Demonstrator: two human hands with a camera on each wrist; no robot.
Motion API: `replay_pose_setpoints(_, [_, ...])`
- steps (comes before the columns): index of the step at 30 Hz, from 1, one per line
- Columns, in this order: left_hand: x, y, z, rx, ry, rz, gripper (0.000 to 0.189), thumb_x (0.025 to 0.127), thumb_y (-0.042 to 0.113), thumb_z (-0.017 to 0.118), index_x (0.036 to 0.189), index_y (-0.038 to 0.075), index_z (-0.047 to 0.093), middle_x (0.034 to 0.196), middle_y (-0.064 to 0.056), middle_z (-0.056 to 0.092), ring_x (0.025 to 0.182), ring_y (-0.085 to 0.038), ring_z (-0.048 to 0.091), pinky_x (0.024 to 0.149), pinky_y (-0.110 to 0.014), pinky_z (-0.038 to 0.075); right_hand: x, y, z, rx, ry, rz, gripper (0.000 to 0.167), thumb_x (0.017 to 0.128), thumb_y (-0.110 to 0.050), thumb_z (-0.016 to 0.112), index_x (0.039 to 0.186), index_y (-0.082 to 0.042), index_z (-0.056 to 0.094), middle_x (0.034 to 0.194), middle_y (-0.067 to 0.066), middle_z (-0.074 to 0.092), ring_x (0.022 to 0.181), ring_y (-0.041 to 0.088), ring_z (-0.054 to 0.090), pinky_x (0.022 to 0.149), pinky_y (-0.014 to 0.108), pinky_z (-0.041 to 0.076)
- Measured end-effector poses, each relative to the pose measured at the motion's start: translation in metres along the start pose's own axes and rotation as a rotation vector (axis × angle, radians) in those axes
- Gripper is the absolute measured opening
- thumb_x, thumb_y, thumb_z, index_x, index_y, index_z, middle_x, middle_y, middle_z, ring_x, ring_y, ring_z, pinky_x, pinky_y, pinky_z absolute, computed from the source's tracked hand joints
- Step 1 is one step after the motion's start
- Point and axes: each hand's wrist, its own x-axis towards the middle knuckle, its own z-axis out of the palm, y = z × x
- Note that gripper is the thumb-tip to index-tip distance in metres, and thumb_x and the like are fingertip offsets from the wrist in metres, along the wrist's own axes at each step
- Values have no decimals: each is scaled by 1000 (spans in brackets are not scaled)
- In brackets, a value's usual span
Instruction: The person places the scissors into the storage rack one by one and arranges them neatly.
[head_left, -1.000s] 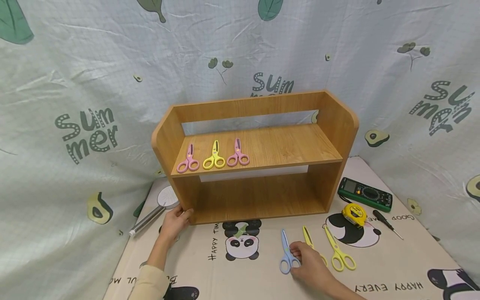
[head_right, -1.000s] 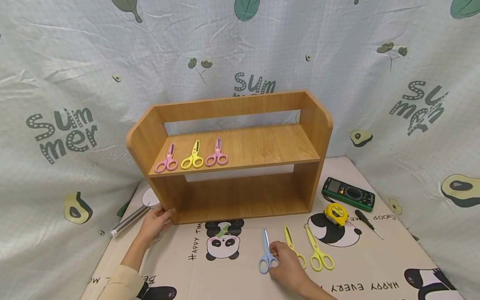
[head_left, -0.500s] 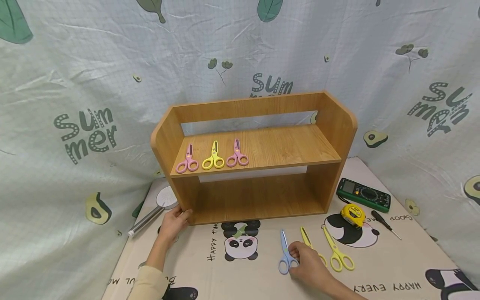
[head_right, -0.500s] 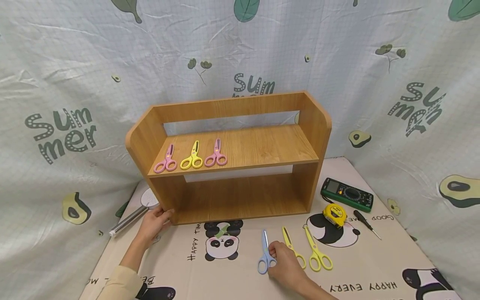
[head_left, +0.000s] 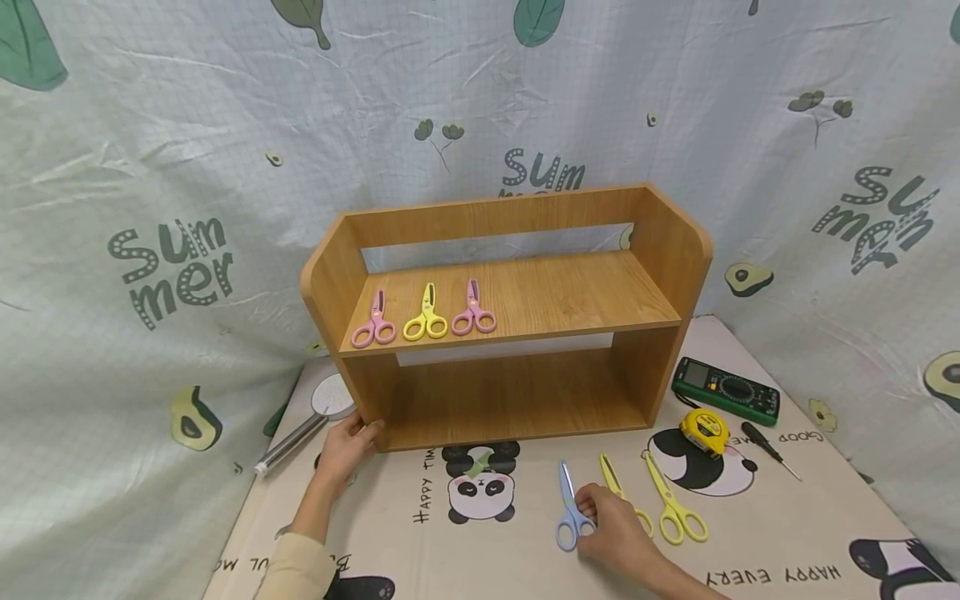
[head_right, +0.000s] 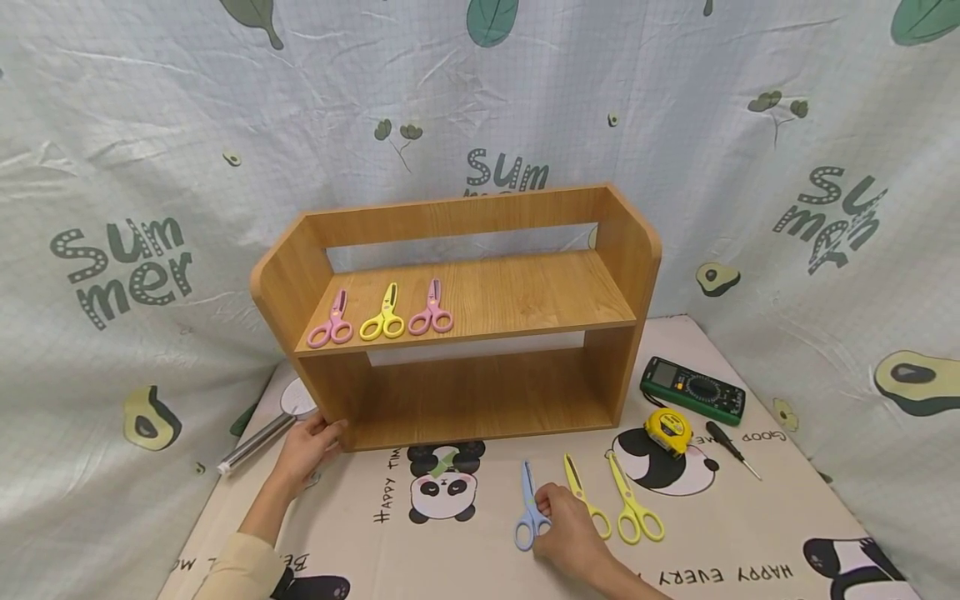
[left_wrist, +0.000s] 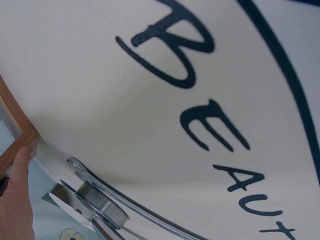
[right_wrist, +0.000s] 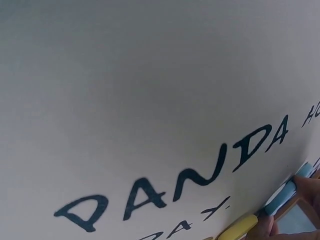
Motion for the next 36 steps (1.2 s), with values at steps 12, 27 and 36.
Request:
replay_pose_setpoints(12, [1, -2, 0, -33, -19, 5, 68, 105, 10, 56, 162, -6, 23, 161, -36, 33, 148, -51, 38, 118, -64, 39, -3, -1, 0, 19, 34, -4, 56, 53, 12, 79, 105, -4, 66, 91, -1, 63, 85, 12, 56, 73, 22, 52])
replay_pose_setpoints(27, [-1, -2, -1, -14, -21, 8, 66, 105, 10, 56, 161, -7, 24, 161, -35, 34, 148, -50, 38, 117, -61, 41, -6, -28, -24, 102, 39, 37, 57, 58, 10, 86, 110, -3, 66, 97, 0, 66, 89, 13, 59, 79, 26, 57])
replay_pose_setpoints(36, [-2, -2, -2, -4, -21, 2, 66, 106, 11, 56, 161, -7, 25, 161, -34, 35, 148, -48, 39, 118, -59, 42, -13, -63, -53, 168, 38, 24, 57, 62, 8, 86, 114, -4, 67, 102, 1, 68, 94, 13, 63, 90, 30, 62])
